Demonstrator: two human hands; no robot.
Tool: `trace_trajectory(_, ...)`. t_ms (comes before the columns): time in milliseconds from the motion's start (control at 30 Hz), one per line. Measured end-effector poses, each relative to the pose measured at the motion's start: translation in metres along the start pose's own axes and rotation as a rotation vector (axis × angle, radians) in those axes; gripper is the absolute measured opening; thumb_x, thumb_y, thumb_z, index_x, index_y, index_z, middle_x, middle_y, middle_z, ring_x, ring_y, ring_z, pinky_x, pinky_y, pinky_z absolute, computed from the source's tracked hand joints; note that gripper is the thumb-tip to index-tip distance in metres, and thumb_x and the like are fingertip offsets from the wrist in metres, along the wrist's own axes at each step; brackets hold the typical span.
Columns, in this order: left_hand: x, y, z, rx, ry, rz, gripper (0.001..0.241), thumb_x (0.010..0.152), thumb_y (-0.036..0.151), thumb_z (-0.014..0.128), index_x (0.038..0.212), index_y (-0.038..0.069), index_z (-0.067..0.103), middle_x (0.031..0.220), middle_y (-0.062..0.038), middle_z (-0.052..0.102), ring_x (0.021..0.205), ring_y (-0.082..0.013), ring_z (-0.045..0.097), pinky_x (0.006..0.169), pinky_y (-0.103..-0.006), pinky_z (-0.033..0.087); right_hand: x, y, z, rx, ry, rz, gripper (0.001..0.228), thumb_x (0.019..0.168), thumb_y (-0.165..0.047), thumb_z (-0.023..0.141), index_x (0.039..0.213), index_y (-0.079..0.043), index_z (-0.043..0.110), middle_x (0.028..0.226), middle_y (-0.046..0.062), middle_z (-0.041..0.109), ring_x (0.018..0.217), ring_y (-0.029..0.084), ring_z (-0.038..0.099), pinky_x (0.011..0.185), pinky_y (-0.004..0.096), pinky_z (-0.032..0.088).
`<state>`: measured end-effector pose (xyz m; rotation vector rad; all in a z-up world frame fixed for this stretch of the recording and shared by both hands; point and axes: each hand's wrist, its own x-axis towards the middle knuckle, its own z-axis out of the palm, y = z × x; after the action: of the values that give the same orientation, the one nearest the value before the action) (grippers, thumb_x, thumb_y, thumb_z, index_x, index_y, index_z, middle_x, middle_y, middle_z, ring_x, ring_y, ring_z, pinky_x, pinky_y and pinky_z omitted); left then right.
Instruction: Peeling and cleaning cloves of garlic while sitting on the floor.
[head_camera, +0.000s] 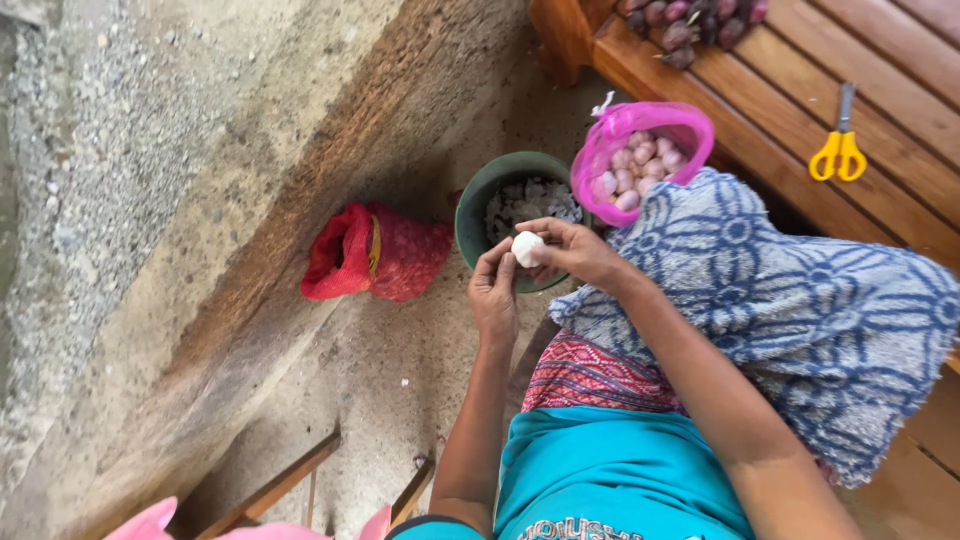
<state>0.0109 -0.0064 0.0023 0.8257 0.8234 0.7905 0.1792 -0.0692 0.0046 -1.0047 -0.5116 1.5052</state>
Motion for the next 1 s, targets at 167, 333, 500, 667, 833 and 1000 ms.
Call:
trace_trajectory(167, -0.014, -0.004, 0.033, 0.272, -0.047, 0.072, 0.015, 0.103, 0.005, 0.064, 0.115, -0.002, 0.068, 0.108, -0.007, 0.07, 0.098, -0.0119, 0.066, 0.088, -0.025, 0.055, -0.024, 0.015, -0.011, -0.142, 0.177, -0.236, 0.051, 0.091, -0.011, 0.079, 0.137, -0.004, 0.059, 0.11, 0.003, 0.067, 0.095, 0.009, 0.066, 0.078, 0.026, 0.059)
trace_trajectory(333, -0.027, -0.016, 0.095, 0.277, -0.234, -0.027, 0.02, 0.103, 0.007, 0.059, 0.121, 0.001, 0.064, 0.106, -0.007, 0.07, 0.093, -0.0131, 0.067, 0.085, -0.0263, 0.056, -0.093, -0.026, -0.035, 0.118, 0.437, -0.321, 0.052, 0.088, -0.009, 0.08, 0.135, -0.007, 0.058, 0.095, 0.003, 0.069, 0.077, 0.009, 0.066, 0.062, 0.024, 0.055)
trace_trajectory(500, -0.025, -0.05, 0.139, 0.47, -0.522, 0.085, 0.017, 0.104, 0.003, 0.06, 0.119, 0.0, 0.066, 0.104, -0.008, 0.07, 0.093, -0.0133, 0.066, 0.086, -0.0263, 0.056, -0.177, -0.053, -0.088, 0.192, 0.692, -0.564, 0.055, 0.086, -0.006, 0.081, 0.136, -0.008, 0.057, 0.093, 0.001, 0.067, 0.071, 0.007, 0.063, 0.058, 0.023, 0.054)
trace_trajectory(667, -0.021, -0.082, 0.171, 0.828, -0.691, 0.506, 0.014, 0.093, -0.005, 0.067, 0.104, 0.001, 0.073, 0.099, -0.009, 0.071, 0.087, -0.0148, 0.065, 0.076, -0.0268, 0.052, -0.27, -0.022, -0.169, 0.203, 1.208, -0.736, 0.055, 0.082, -0.001, 0.081, 0.132, -0.007, 0.057, 0.09, 0.003, 0.067, 0.066, 0.009, 0.063, 0.051, 0.025, 0.053)
trace_trajectory(833, 0.008, -0.135, 0.154, 0.782, -0.727, 0.615, 0.015, 0.092, -0.009, 0.069, 0.098, 0.003, 0.075, 0.096, -0.007, 0.071, 0.08, -0.0125, 0.062, 0.071, -0.0239, 0.048, -0.358, 0.008, -0.223, 0.046, 1.667, -0.54, 0.057, 0.079, -0.001, 0.084, 0.13, -0.006, 0.059, 0.096, 0.007, 0.069, 0.067, 0.01, 0.064, 0.052, 0.026, 0.057)
trace_trajectory(1000, -0.005, -0.123, 0.173, 0.947, -0.759, 0.702, 0.015, 0.092, -0.008, 0.07, 0.098, 0.004, 0.077, 0.097, -0.007, 0.07, 0.08, -0.0074, 0.064, 0.067, -0.0179, 0.05, -0.392, -0.019, -0.228, -0.339, 2.163, -0.704, 0.076, 0.087, -0.004, 0.075, 0.152, -0.006, 0.035, 0.129, 0.021, 0.043, 0.087, 0.015, 0.072, 0.064, 0.025, 0.066)
